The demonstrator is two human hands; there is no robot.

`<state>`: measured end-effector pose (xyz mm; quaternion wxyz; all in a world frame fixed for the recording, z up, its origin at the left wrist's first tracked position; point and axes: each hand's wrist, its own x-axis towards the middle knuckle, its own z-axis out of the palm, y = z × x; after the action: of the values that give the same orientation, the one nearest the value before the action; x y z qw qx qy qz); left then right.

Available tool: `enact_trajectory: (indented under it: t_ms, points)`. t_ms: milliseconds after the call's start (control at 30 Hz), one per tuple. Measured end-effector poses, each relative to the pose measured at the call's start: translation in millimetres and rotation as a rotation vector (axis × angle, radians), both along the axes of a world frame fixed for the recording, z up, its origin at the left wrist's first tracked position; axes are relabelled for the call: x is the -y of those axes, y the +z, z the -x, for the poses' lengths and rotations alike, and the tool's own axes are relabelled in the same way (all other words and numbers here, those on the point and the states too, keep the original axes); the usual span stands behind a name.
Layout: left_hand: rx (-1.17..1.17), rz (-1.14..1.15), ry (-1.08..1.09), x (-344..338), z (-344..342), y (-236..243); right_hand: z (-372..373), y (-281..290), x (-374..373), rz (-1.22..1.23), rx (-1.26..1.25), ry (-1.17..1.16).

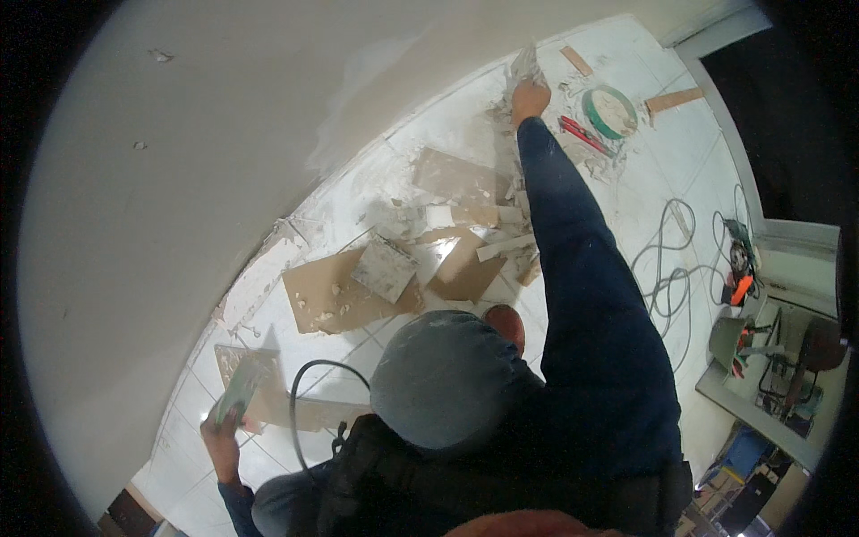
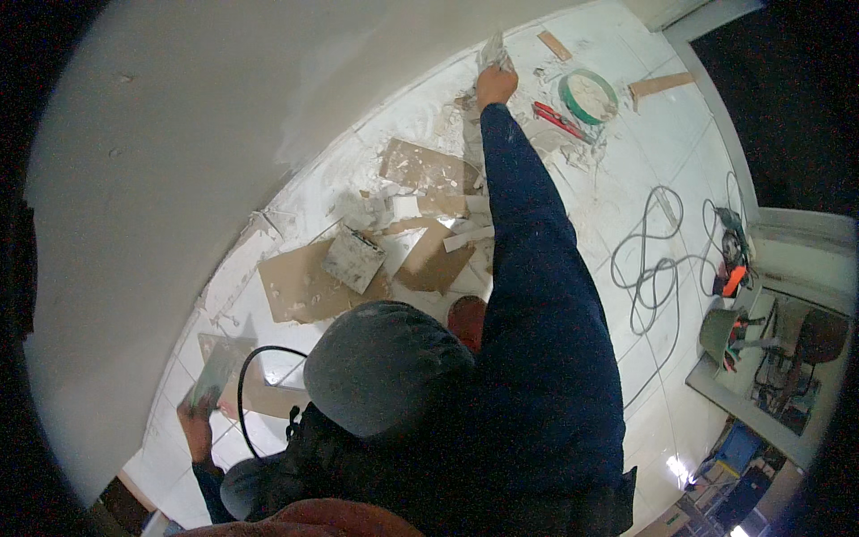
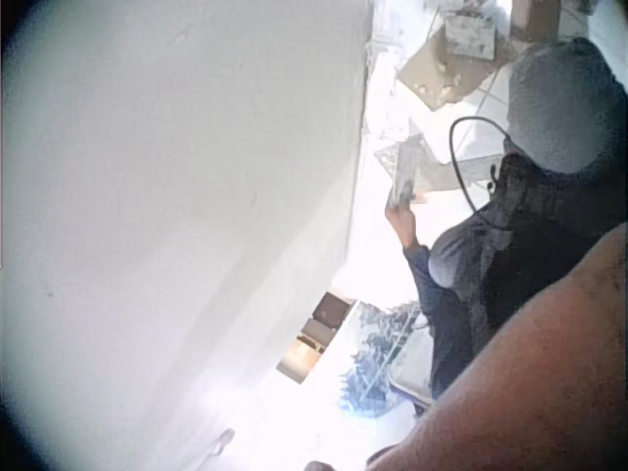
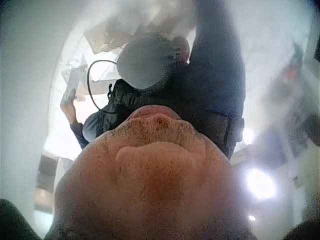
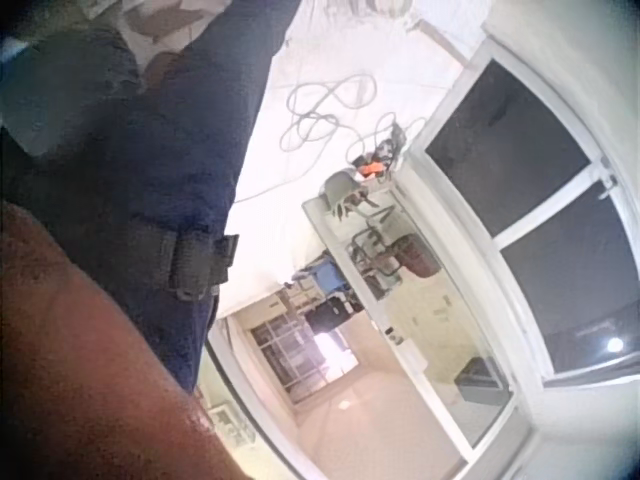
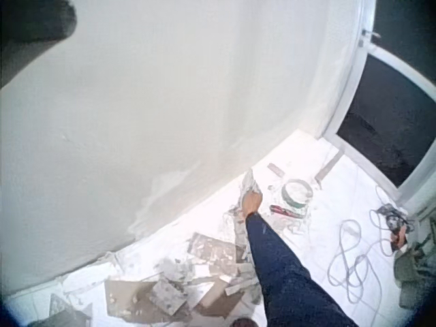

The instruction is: The person applies compound to a wall corner using a putty knife, scrapes and mixes compound between putty knives, and applies the compound along the wall surface.

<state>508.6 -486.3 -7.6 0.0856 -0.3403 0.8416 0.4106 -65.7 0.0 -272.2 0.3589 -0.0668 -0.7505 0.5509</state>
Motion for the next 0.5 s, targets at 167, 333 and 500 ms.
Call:
enact_trajectory:
  t_ms: [167, 333, 500]
  points:
    - [-0.022, 0.018, 0.3, 6, -48, 20, 16, -27, 72, -0.269, 0.394, -0.051]
    - [-0.024, 0.004, 0.23, 5, -6, 17, -101, -16, 191, -0.172, 0.254, 0.073]
    - [0.022, 0.036, 0.225, 9, 25, 10, -62, -13, 83, -0.1, 0.324, 0.042]
